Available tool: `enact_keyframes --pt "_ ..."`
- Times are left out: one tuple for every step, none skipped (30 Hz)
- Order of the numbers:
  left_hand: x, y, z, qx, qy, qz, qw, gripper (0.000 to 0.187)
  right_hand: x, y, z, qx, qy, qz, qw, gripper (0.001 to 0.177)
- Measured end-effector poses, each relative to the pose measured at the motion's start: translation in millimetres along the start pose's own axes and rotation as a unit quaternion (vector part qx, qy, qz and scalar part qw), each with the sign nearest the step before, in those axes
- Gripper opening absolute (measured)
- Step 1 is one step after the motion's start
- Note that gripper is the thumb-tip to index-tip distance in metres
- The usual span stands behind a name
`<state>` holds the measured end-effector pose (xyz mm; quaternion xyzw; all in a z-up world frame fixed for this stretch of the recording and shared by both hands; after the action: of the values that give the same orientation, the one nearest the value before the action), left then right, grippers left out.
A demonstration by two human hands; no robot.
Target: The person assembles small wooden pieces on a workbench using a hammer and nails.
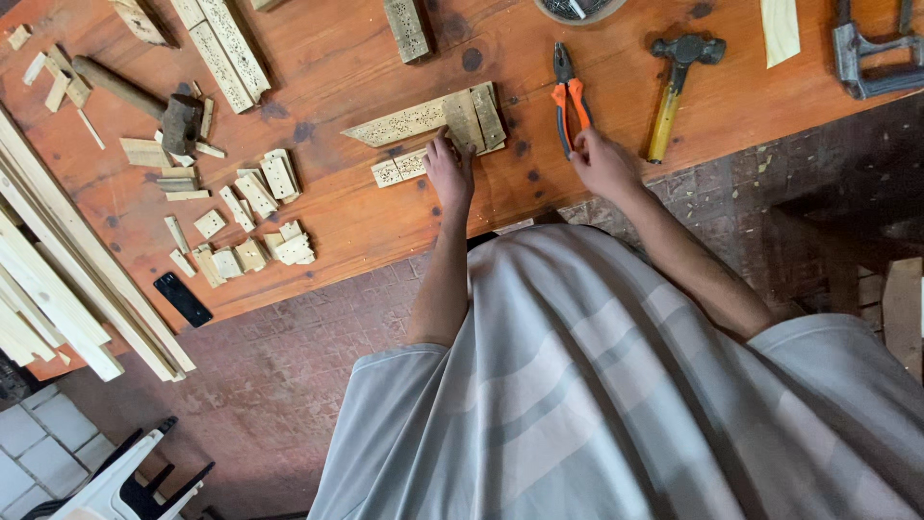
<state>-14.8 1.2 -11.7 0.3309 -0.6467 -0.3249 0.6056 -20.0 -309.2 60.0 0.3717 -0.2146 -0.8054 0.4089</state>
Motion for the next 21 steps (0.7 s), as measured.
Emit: enact_keyframes --pt "4 4 2 -0.001 0.0 0.001 1.0 0.067 -3 -3 -5 0.0 -0.001 0.0 1.0 0.024" --pt "7 8 3 0.0 -0.006 0.005 1.0 0.065 -6 -6 -9 0.002 0.005 -0.016 1.0 0.024" --pt "10 13 3 0.002 -0.014 0.01 1.0 0.063 -10 -8 -15 0.005 0.011 -0.032 0.999 0.025" --pt "6 10 3 0.001 -0.014 0.01 1.0 0.063 -14 -11 -18 0.005 0.011 -0.033 0.999 0.025" --pt "3 8 2 0.0 -0.018 0.006 1.0 0.065 -19 -12 -21 0.019 0.024 -0.034 0.999 0.022" --pt "-1 4 2 -0.002 -0.021 0.003 1.0 0.066 -23 -13 -24 0.032 0.037 -0.036 0.998 0.02" --pt "2 8 -1 -0.001 -0.023 0.005 1.0 0.066 -36 -2 -26 0.034 0.037 -0.035 0.998 0.02" --pt "4 11 -3 -0.004 -0.006 0.014 1.0 0.065 -49 11 -28 0.059 0.04 -0.054 0.996 0.018" --pt "8 12 -5 -0.007 0.012 0.024 1.0 0.064 -59 26 -29 0.084 0.043 -0.072 0.993 0.015" --pt "-4 15 -4 -0.006 0.011 0.028 1.0 0.064 -59 23 -57 0.087 0.042 -0.069 0.993 0.015" --pt "-10 13 -7 -0.004 -0.012 0.007 1.0 0.056 -50 28 -82 0.156 0.029 -0.024 0.987 0.017" --pt "-15 9 -10 -0.002 -0.035 -0.015 0.999 0.048 -41 35 -108 0.224 0.015 0.022 0.974 0.02" --pt "-11 14 -13 -0.005 -0.041 -0.004 0.999 0.048 -38 49 -126 0.23 0.006 0.027 0.973 0.02" --pt "-11 18 -16 -0.038 -0.008 -0.041 0.998 0.056 -37 65 -143 0.278 0.048 0.019 0.959 0.013" --pt "-13 26 -21 -0.068 0.025 -0.082 0.994 0.064 -41 80 -161 0.324 0.095 0.01 0.941 0.009" --pt "-6 29 -24 -0.069 0.019 -0.075 0.995 0.064 -37 93 -178 0.33 0.09 0.014 0.94 0.009" --pt "-2 35 -26 -0.112 0.0 -0.106 0.988 0.068 -36 100 -198 0.302 0.064 0.029 0.951 0.006" --pt "0 40 -28 -0.155 -0.02 -0.136 0.978 0.074 -36 106 -219 0.273 0.039 0.043 0.96 0.011" --pt "-6 36 -26 -0.154 -0.02 -0.135 0.979 0.074 -30 109 -236 0.273 0.04 0.044 0.96 0.011" --pt "-11 31 -24 -0.173 -0.05 -0.151 0.972 0.074 -26 109 -255 0.24 0.043 0.061 0.968 0.01" --pt "-18 28 -21 -0.192 -0.078 -0.169 0.964 0.075 -23 107 -275 0.203 0.048 0.077 0.975 0.01"
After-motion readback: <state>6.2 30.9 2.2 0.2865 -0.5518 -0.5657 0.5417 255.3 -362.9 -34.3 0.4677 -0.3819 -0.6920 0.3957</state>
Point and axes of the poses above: each hand's wrist, its own z-axis away from the middle knuckle, its own y-axis out of the back of the hand, x = y × z, the point moved 3 cm from there along -z, towards the middle knuckle, and after that the axes turned 15 degrees about -y, right-handed, at the moved point
